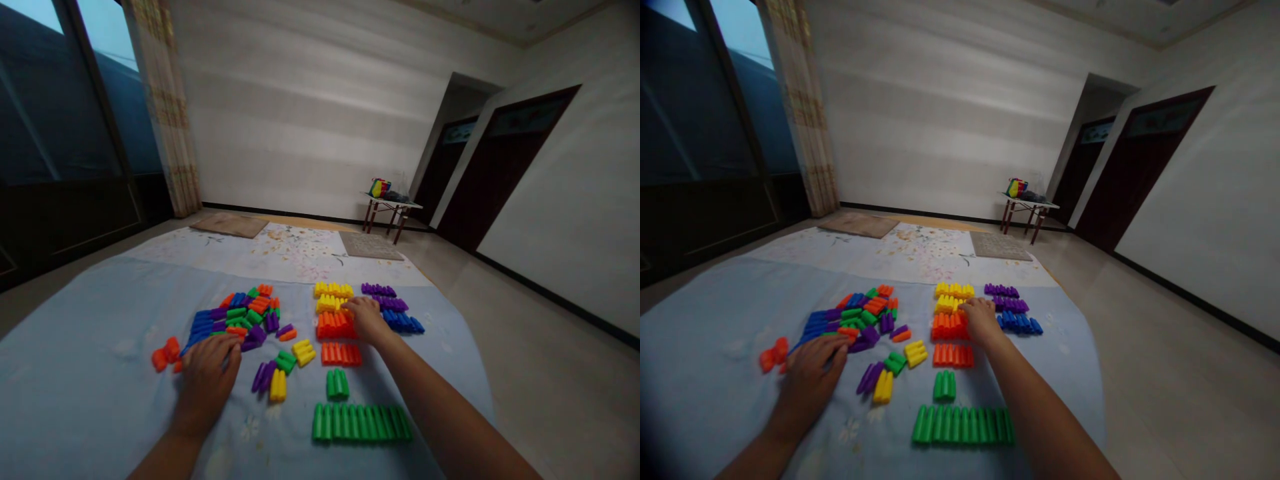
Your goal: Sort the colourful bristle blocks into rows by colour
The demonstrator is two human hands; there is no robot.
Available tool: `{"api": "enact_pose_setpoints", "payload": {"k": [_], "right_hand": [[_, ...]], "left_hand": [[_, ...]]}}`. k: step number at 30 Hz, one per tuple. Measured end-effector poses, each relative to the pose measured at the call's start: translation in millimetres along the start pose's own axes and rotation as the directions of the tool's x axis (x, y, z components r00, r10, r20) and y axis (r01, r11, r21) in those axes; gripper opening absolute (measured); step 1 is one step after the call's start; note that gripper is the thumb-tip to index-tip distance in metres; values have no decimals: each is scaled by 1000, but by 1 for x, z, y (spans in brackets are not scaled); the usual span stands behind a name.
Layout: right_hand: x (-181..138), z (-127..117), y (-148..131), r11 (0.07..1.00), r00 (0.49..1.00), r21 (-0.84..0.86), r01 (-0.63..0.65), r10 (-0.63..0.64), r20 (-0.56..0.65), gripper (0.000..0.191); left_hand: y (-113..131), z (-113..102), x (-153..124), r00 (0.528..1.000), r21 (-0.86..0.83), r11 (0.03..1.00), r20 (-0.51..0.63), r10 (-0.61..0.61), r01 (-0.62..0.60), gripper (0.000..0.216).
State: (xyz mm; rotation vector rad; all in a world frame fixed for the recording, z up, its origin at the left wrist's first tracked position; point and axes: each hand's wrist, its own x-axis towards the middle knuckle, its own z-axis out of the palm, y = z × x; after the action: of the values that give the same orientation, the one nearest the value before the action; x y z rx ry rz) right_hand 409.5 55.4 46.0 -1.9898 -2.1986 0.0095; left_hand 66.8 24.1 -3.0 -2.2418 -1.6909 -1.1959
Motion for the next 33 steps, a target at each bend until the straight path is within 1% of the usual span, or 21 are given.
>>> {"api": "enact_pose_setpoints", "payload": {"k": [2,3,5,7,9,10,12,15,17,18,21,25,27,29,31,33], "right_hand": [[-1,-1,0,1000,1000,9,1,-1,-12,52],[-3,-2,1,1000,999,22,5,-4,-38,53],[-10,-2,5,996,990,84,27,-15,-141,56],[-25,-2,9,978,959,188,86,-30,-282,55],[-45,1,15,941,914,298,160,-28,-405,49],[-56,3,18,920,894,345,186,-13,-447,46],[-78,8,25,886,869,419,198,39,-493,39],[-101,17,33,865,853,481,144,138,-503,35],[-110,22,37,855,845,507,108,190,-499,34],[-112,24,38,848,841,521,95,211,-498,34],[-116,31,39,826,839,559,74,251,-483,33],[-117,37,39,808,845,588,50,280,-456,33],[-117,38,39,802,844,597,35,296,-448,33],[-118,37,40,794,843,608,18,315,-436,33],[-118,37,42,784,845,620,4,329,-421,34],[-119,38,45,777,847,630,-9,341,-408,34]], "left_hand": [[3,-1,0,1000,-2,1000,0,-4,4,26],[4,-2,1,1000,-5,1000,0,-7,7,26],[7,-4,1,1000,-18,1000,9,-13,13,26],[11,-6,0,999,-50,999,34,-4,6,27],[15,-8,-2,995,-95,995,91,33,-24,28],[18,-9,-3,989,-118,992,132,61,-45,30],[25,-11,-6,963,-162,982,234,132,-95,37],[33,-14,-10,895,-231,965,393,210,-125,53],[36,-15,-11,858,-273,959,470,206,-80,54],[36,-16,-10,851,-288,957,493,184,-40,53],[34,-16,-7,857,-346,934,504,104,91,48],[29,-17,-4,873,-432,870,487,4,236,51],[24,-19,-4,879,-421,867,476,-39,266,52],[17,-22,-3,876,-371,889,479,-64,268,51],[10,-29,-2,866,-301,917,492,-86,262,51],[7,-41,-1,852,-217,941,509,-120,262,54]]}}
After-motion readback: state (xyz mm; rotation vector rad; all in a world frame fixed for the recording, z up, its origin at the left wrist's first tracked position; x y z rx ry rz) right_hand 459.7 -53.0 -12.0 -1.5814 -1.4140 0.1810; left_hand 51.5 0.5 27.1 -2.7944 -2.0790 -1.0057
